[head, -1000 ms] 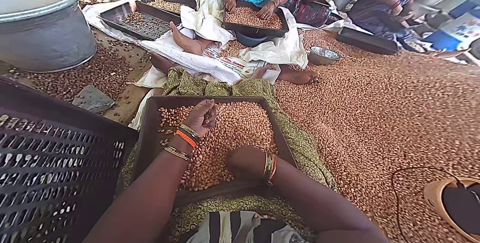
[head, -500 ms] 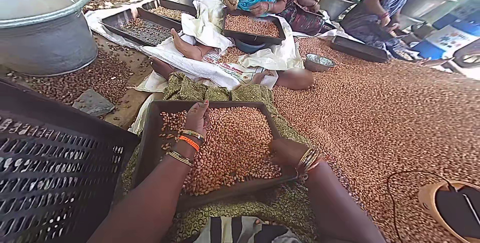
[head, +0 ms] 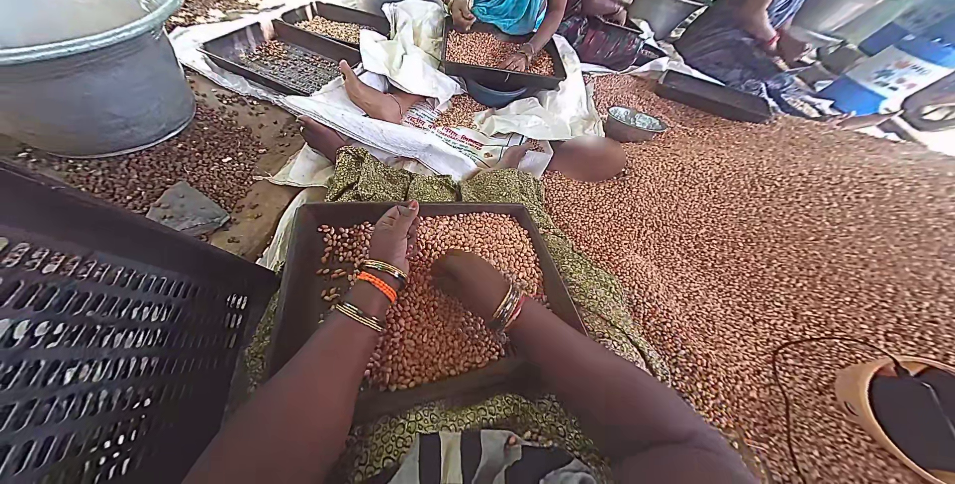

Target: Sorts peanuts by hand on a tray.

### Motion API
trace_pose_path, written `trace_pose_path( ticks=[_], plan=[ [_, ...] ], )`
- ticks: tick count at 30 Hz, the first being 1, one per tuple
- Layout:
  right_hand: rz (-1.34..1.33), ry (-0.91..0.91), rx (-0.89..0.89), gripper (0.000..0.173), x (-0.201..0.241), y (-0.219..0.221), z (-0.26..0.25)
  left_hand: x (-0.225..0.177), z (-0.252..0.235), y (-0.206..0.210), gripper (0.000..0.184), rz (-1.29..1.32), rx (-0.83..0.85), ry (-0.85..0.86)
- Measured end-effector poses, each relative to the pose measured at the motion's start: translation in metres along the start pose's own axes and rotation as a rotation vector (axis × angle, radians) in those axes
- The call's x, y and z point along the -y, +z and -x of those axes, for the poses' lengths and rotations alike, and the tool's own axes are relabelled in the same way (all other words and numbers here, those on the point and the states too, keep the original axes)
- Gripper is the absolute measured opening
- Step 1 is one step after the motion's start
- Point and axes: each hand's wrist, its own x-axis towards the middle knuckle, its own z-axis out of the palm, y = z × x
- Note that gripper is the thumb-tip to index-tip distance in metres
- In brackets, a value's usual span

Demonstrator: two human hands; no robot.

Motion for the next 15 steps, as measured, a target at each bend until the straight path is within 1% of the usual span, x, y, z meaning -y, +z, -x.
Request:
trace_pose_path(
  ticks=[2,4,5,6,7,8,9,10,12,13,15],
  plan=[
    [-0.046,0.058,-0.001,0.026,-0.003,0.001,0.002,0.001,0.001,0.000,0.027,-0.005,0.000,-0.006],
    [-0.171,0.041,-0.008,0.025,-0.014,-0.006,0.011,0.000,0.001,-0.002,0.027,-0.010,0.005,0.003],
    [-0.284,0.006,0.034,0.022,-0.021,-0.012,0.020,-0.001,0.001,-0.003,0.026,-0.009,0.009,0.008],
    [-0.419,-0.040,0.167,0.018,-0.027,-0.022,0.031,-0.004,0.000,-0.004,0.026,-0.009,0.004,0.014],
    [-0.553,-0.122,0.365,0.014,-0.034,-0.032,0.041,-0.006,0.000,-0.004,0.025,-0.008,-0.003,0.022],
    [-0.658,-0.237,0.559,0.017,-0.041,-0.036,0.048,-0.009,-0.001,-0.005,0.024,-0.012,-0.010,0.036],
    [-0.712,-0.357,0.676,0.023,-0.042,-0.033,0.050,-0.012,-0.002,-0.008,0.023,-0.025,-0.013,0.054],
    [-0.703,-0.442,0.669,0.025,-0.037,-0.028,0.050,-0.014,-0.003,-0.010,0.022,-0.036,-0.013,0.068],
    [-0.526,-0.518,0.424,0.017,-0.011,-0.017,0.046,-0.013,-0.005,-0.009,0.022,-0.042,-0.012,0.095],
    [-0.406,-0.506,0.312,0.018,0.005,-0.011,0.040,-0.013,-0.006,-0.008,0.022,-0.052,-0.011,0.095],
    [-0.160,-0.416,0.175,0.024,0.032,0.002,0.025,-0.012,-0.006,-0.009,0.021,-0.081,-0.006,0.080]
  ],
)
